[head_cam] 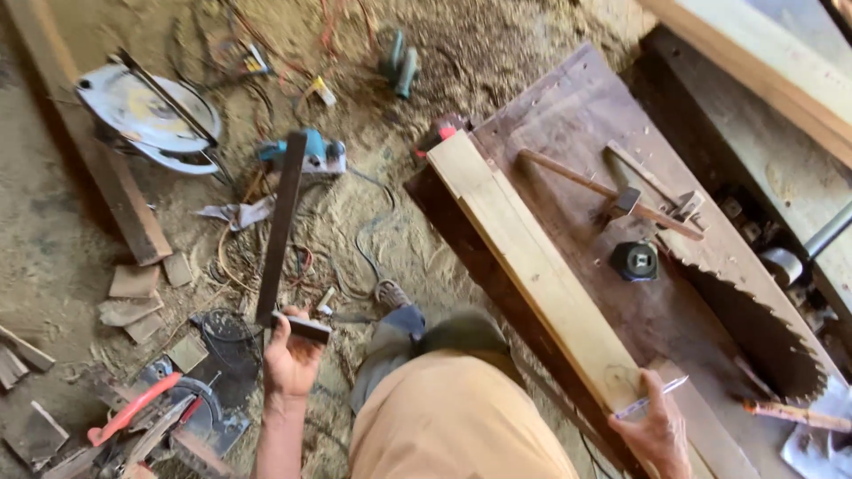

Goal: Measuring, marking, and sanding wood pieces using manual and power tools

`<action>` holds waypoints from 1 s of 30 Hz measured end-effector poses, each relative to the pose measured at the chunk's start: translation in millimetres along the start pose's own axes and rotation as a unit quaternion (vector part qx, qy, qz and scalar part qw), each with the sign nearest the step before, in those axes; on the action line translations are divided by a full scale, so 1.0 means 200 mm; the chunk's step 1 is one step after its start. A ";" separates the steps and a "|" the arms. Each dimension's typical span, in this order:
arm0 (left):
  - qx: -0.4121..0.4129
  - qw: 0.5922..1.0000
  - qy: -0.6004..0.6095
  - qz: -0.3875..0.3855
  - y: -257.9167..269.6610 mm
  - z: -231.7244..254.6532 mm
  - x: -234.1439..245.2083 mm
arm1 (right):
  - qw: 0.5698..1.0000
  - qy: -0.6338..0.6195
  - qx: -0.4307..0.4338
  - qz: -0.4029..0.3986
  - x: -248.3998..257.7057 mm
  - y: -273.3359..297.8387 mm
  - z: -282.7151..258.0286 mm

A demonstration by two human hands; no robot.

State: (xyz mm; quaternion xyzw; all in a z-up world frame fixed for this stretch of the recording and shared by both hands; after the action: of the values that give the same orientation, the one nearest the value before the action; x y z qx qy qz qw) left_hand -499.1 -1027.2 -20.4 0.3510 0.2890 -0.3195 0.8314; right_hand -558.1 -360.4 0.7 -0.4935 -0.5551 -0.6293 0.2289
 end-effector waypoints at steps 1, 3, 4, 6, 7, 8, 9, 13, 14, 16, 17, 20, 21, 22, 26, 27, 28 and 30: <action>0.011 1.000 -0.002 0.005 -0.04 0.00 0.04 | 1.000 0.006 -0.010 -0.005 -0.01 0.02 0.02; 0.037 0.999 0.014 0.030 -0.16 -0.02 0.11 | 0.999 0.021 -0.028 -0.009 -0.02 0.00 0.03; 0.041 0.999 0.015 0.033 -0.18 -0.02 0.10 | 0.999 0.025 -0.032 -0.010 -0.03 0.00 0.04; 0.050 0.998 0.013 0.034 -0.23 -0.03 0.07 | 0.998 0.038 -0.041 -0.020 -0.05 -0.01 0.07; 0.053 0.998 0.014 0.037 -0.26 -0.05 0.09 | 0.998 0.041 -0.043 -0.023 -0.04 -0.02 0.04; 0.069 0.996 0.023 0.051 -0.27 -0.07 0.12 | 0.997 0.050 -0.062 -0.014 -0.03 -0.01 0.04; 0.084 0.994 0.033 0.064 -0.28 -0.10 0.14 | 0.995 0.058 -0.080 -0.005 -0.02 0.00 0.05; 0.101 0.989 0.020 0.106 -0.36 -0.17 0.23 | 0.995 0.060 -0.075 -0.011 -0.05 0.01 0.09; 0.107 0.988 0.018 0.114 -0.38 -0.17 0.19 | 0.994 0.068 -0.085 0.005 -0.06 0.01 0.11; 0.114 0.986 0.012 0.125 -0.44 -0.15 0.09 | 0.992 0.077 -0.096 0.016 -0.08 0.01 0.14; 0.110 0.985 -0.015 0.133 -0.47 -0.13 0.03 | 0.990 0.081 -0.111 0.022 -0.09 0.01 0.17; 0.113 0.986 -0.044 0.113 -0.60 -0.14 -0.13 | 0.986 0.091 -0.141 0.001 -0.09 0.01 0.18; 0.114 0.989 -0.040 0.080 -0.65 -0.15 -0.19 | 0.984 0.096 -0.151 -0.018 -0.09 0.01 0.16; 0.122 0.988 -0.047 0.080 -0.70 -0.17 -0.21 | 0.982 0.095 -0.159 -0.023 -0.06 0.02 0.09; 0.155 0.986 -0.021 0.057 -0.85 -0.29 -0.22 | 0.995 0.033 -0.094 -0.014 0.06 0.00 -0.27; 0.173 0.983 -0.006 0.063 -0.89 -0.33 -0.20 | 0.997 0.022 -0.076 -0.012 0.08 -0.02 -0.37; 0.173 0.983 -0.008 0.062 -0.90 -0.34 -0.25 | 0.997 0.021 -0.077 -0.012 0.07 -0.04 -0.39; 0.168 0.985 -0.034 0.030 -0.94 -0.33 -0.35 | 0.999 -0.024 0.011 0.030 0.08 -0.07 -0.51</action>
State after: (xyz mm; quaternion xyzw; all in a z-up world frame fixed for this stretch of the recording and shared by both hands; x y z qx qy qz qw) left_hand -697.6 -1056.6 -85.5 0.4835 0.1921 -0.3499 0.7790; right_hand -614.2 -445.9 18.1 -0.5227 -0.5521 -0.6039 0.2394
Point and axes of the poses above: each hand's wrist, its own y-axis away from the middle knuckle, its own x-axis out of the back of the hand, z = x × y, the point moved 8 cm from there along -y, towards the middle knuckle, and after that the axes turned 10 degrees about -x, right-handed, at the moved point
